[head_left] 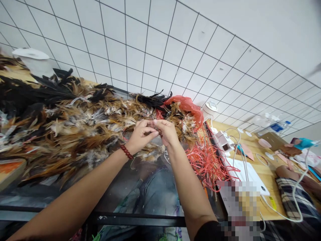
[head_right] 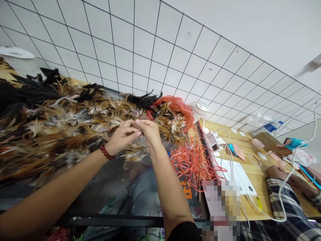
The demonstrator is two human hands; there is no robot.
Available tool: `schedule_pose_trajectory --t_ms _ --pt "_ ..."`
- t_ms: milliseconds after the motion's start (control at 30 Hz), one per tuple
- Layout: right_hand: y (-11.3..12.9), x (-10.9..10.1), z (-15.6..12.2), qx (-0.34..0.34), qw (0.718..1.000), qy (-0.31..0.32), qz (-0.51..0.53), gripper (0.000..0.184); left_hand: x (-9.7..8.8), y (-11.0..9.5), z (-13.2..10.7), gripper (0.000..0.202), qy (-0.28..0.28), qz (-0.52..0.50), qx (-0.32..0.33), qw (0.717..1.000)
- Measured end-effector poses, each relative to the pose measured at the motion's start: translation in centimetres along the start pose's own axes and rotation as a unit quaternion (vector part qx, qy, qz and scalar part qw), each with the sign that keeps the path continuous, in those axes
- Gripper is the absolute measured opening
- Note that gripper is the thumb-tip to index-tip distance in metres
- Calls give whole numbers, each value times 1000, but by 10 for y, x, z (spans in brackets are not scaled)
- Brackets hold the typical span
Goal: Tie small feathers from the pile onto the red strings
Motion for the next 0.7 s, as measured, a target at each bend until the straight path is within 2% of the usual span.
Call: schedule_pose_trajectory --t_ms 100,267,400,500,567,633,700 --pt "-1 2 -1 33 999 -1 37 29 6 -1 -4 18 -14 22 -11 1000" --pt "1 -1 -1 27 999 -5 36 30 -2 -19 -11 15 -115 140 9 983" --pt "2 2 -1 37 997 8 69 35 -11 -30 -12 16 -122 154 -5 981" --pt "7 6 -4 34 995 13 88 38 -12 -22 -8 17 -83 40 -48 995" --pt "12 7 -6 29 995 21 96 40 -6 -12 -6 20 -5 -121 -87 989" --pt "16 7 -8 28 995 31 90 42 0 -2 -6 26 53 -293 -154 942" --pt "19 3 -8 22 997 35 63 43 3 1 -8 28 89 -364 -191 907"
Point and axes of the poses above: each hand's wrist, its own z-axis towards the middle knuckle, its own x-axis out of the palm, y = z × x, the point moved 5 cm from there along z, towards the middle knuckle, and after that the axes turned 5 degrees about -x, right-handed, at the moved point
